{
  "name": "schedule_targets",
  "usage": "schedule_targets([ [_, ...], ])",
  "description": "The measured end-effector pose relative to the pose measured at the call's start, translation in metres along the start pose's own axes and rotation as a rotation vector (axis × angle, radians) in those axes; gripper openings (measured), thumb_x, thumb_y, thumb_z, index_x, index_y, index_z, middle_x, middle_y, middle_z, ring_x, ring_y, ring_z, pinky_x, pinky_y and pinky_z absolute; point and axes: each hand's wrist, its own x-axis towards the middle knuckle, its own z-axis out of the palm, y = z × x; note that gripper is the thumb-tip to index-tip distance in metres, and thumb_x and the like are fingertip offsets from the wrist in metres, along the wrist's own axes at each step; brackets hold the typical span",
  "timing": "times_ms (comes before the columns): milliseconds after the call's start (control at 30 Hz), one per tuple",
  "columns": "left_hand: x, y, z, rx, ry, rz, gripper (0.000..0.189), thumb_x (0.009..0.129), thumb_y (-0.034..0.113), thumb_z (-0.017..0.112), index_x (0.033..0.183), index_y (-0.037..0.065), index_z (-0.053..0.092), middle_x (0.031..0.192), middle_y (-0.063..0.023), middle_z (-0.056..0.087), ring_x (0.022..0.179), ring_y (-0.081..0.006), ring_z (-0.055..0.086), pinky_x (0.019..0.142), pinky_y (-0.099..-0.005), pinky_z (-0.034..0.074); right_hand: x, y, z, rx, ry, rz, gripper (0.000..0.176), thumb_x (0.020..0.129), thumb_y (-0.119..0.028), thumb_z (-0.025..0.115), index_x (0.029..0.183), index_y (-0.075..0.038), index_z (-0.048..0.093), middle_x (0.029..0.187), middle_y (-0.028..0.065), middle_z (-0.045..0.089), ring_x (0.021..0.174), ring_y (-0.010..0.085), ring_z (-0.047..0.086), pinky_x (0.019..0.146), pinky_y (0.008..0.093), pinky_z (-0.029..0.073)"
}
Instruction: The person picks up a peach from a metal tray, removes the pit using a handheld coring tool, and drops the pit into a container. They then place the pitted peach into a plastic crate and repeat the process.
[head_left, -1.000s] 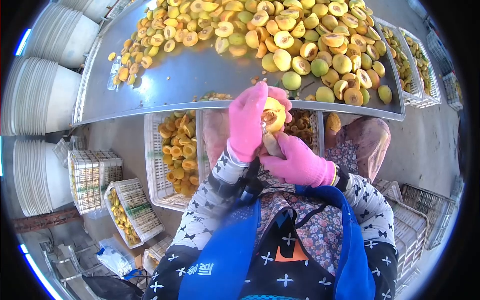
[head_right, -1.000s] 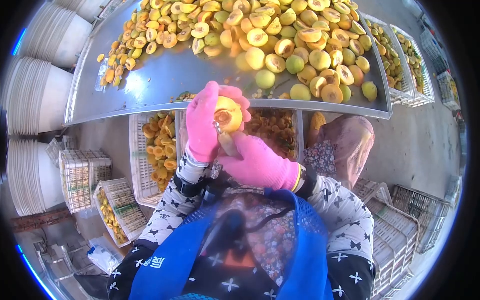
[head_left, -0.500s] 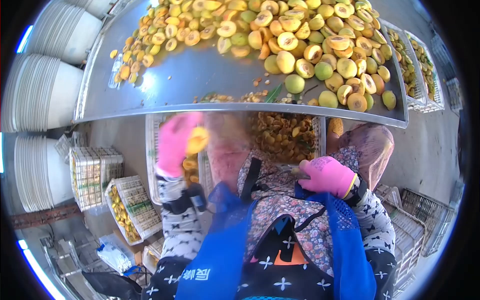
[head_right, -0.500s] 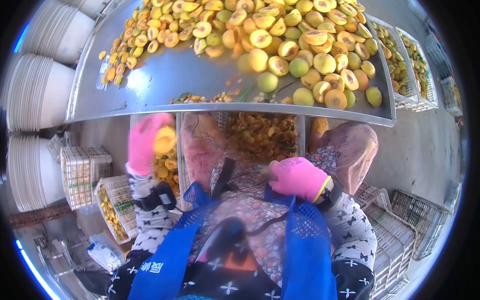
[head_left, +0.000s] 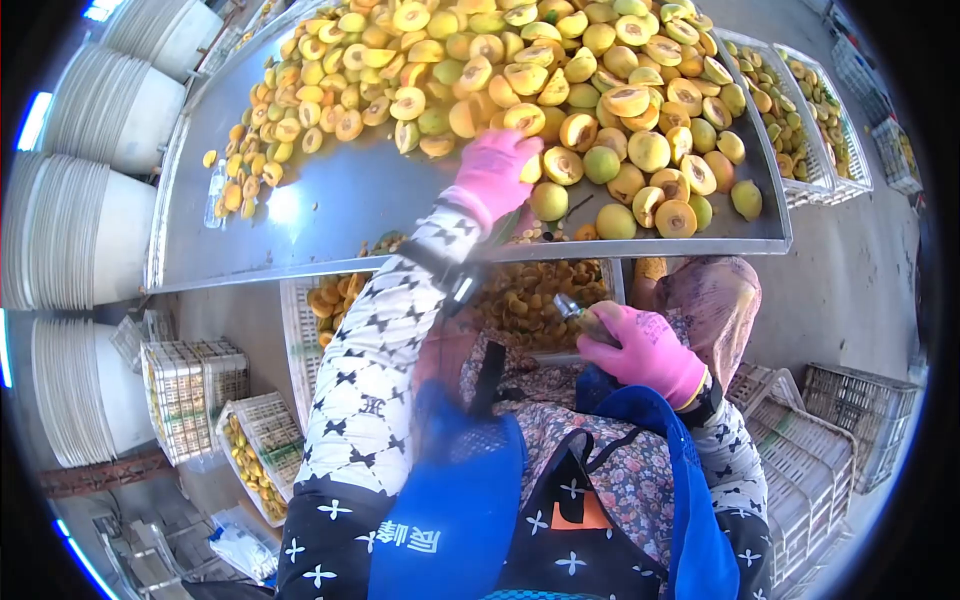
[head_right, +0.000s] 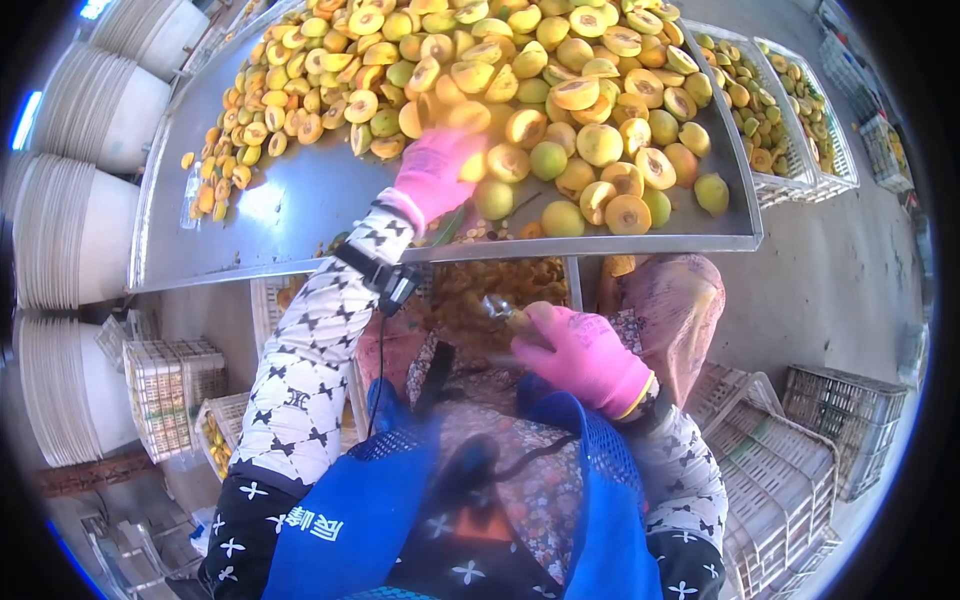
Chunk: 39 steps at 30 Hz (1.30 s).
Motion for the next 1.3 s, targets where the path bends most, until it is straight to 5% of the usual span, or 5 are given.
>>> schedule_targets([
  [200,-0.072,0.026,-0.053,-1.75,0.081,-0.591,0.043,0.095,0.032,0.06,0.133,0.012,0.053,0.117,-0.0129,0.062,0.092,-0.0271,0.064,0.07,-0.0346,0.054,0.022,-0.004,0.0,-0.019,0.331,-0.204,0.035,0.084,-0.022,0.071,0.111,-0.004,0.058,0.091,0.0179,0.067,0.082,0.0389,0.066,0.07,0.0433,0.053],
  [433,-0.119,0.098,-0.082,-1.817,0.074,-0.658,0.052,0.106,0.047,0.031,0.129,0.004,0.05,0.11,-0.0135,0.064,0.081,-0.0195,0.063,0.057,-0.0243,0.047,0.056,-0.043,0.008,-0.493,0.369,-0.411,0.027,0.087,-0.027,0.066,0.105,-0.01,0.056,0.085,0.0107,0.065,0.073,0.0314,0.066,0.066,0.0445,0.049],
  [933,-0.137,0.116,-0.081,-1.483,-0.006,-0.861,0.055,0.097,0.056,0.05,0.113,0.005,0.062,0.076,-0.0028,0.064,0.054,-0.0105,0.062,0.037,-0.0187,0.04,0.028,-0.035,0.037,-0.582,0.065,-0.308,0.025,0.081,-0.017,0.065,0.096,-0.005,0.049,0.08,0.011,0.059,0.07,0.0339,0.062,0.059,0.044,0.047],
  [1167,-0.143,0.107,-0.081,-1.418,-0.106,-0.749,0.04,0.101,0.038,0.048,0.116,0.004,0.064,0.103,-0.007,0.068,0.092,-0.018,0.066,0.084,-0.0354,0.054,0.028,-0.019,0.032,-0.305,0.077,-0.381,0.02,0.085,-0.016,0.065,0.094,-0.005,0.051,0.074,0.015,0.061,0.066,0.0336,0.064,0.06,0.0424,0.05],
  [1300,-0.124,0.109,-0.096,-2.063,0.177,-0.531,0.045,0.097,0.031,0.051,0.133,0.004,0.052,0.122,-0.0143,0.061,0.11,-0.0319,0.061,0.102,-0.0473,0.046,0.025,-0.07,0.018,0.615,0.177,0.237,0.023,0.087,-0.015,0.07,0.097,-0.002,0.053,0.074,0.0183,0.061,0.066,0.0367,0.061,0.06,0.0407,0.048],
])
